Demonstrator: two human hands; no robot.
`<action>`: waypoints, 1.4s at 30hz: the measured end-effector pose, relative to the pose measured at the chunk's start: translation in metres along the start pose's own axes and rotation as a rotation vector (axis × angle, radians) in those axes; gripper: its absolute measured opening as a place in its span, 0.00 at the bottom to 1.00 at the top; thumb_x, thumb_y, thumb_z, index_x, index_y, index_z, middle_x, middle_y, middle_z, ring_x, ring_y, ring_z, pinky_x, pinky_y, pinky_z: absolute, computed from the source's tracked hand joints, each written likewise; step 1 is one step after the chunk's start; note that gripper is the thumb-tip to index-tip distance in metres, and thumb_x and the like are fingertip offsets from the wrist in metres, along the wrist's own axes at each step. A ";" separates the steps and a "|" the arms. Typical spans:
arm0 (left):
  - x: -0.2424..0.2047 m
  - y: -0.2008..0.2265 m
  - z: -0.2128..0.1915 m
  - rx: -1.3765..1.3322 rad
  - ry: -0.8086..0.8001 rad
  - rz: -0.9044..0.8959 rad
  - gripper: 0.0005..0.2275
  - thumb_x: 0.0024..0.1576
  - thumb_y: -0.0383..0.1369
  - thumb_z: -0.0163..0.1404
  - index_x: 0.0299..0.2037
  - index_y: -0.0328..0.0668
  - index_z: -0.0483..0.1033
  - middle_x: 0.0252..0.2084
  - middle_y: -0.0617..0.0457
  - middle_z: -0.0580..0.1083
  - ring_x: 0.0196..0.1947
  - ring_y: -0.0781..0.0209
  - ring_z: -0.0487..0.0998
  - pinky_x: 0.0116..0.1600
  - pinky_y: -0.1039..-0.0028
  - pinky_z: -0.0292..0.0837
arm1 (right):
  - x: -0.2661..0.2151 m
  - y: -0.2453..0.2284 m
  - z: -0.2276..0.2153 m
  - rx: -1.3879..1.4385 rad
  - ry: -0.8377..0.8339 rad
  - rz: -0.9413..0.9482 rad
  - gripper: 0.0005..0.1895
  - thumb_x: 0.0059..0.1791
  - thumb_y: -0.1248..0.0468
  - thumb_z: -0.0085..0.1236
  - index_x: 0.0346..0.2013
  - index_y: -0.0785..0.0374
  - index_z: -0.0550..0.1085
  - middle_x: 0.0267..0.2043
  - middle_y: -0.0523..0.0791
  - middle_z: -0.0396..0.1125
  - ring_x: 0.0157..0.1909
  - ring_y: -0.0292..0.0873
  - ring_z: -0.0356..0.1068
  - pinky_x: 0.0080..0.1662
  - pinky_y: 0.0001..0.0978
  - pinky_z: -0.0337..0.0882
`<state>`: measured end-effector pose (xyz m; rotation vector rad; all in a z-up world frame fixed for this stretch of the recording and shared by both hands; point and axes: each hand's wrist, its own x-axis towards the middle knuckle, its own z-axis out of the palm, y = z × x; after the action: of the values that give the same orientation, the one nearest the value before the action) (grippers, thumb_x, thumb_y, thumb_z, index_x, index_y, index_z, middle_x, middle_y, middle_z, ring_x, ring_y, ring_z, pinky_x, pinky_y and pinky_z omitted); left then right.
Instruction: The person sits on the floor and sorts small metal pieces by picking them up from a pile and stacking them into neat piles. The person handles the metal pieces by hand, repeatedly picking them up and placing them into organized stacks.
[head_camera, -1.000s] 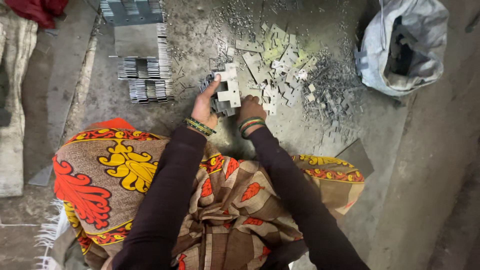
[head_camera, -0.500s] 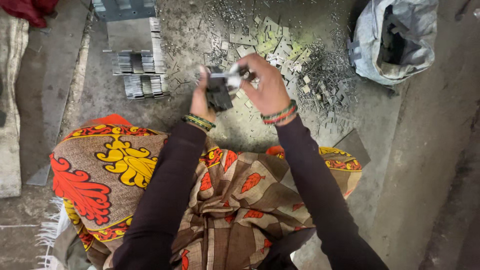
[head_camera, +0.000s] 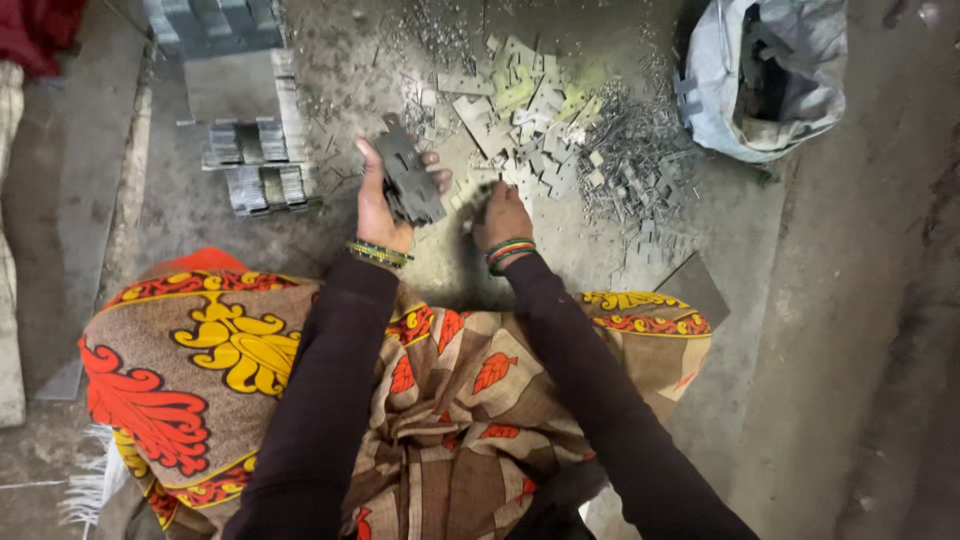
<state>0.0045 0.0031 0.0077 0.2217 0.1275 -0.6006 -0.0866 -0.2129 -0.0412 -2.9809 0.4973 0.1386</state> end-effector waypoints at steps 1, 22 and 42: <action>0.001 -0.002 -0.004 0.062 0.028 -0.015 0.31 0.62 0.59 0.40 0.61 0.38 0.68 0.48 0.42 0.76 0.43 0.46 0.82 0.53 0.56 0.82 | 0.004 0.005 -0.003 0.095 -0.112 0.082 0.38 0.36 0.59 0.73 0.56 0.66 0.65 0.52 0.57 0.66 0.52 0.60 0.70 0.52 0.45 0.73; -0.010 -0.022 0.012 0.424 0.057 -0.176 0.14 0.60 0.28 0.52 0.54 0.29 0.74 0.50 0.43 0.80 0.43 0.53 0.84 0.48 0.64 0.83 | 0.008 0.032 -0.039 0.447 -0.094 0.406 0.30 0.42 0.59 0.66 0.52 0.71 0.69 0.39 0.61 0.74 0.39 0.58 0.74 0.45 0.47 0.74; -0.011 -0.009 0.027 0.289 0.129 -0.181 0.20 0.60 0.39 0.55 0.58 0.35 0.73 0.49 0.46 0.80 0.46 0.53 0.83 0.51 0.62 0.81 | 0.048 0.104 -0.048 0.085 0.004 -0.046 0.37 0.43 0.61 0.68 0.62 0.71 0.63 0.54 0.60 0.67 0.50 0.64 0.70 0.51 0.55 0.72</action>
<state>-0.0078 -0.0049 0.0341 0.5337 0.1865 -0.7853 -0.0722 -0.3315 -0.0097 -2.9077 0.4241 0.1052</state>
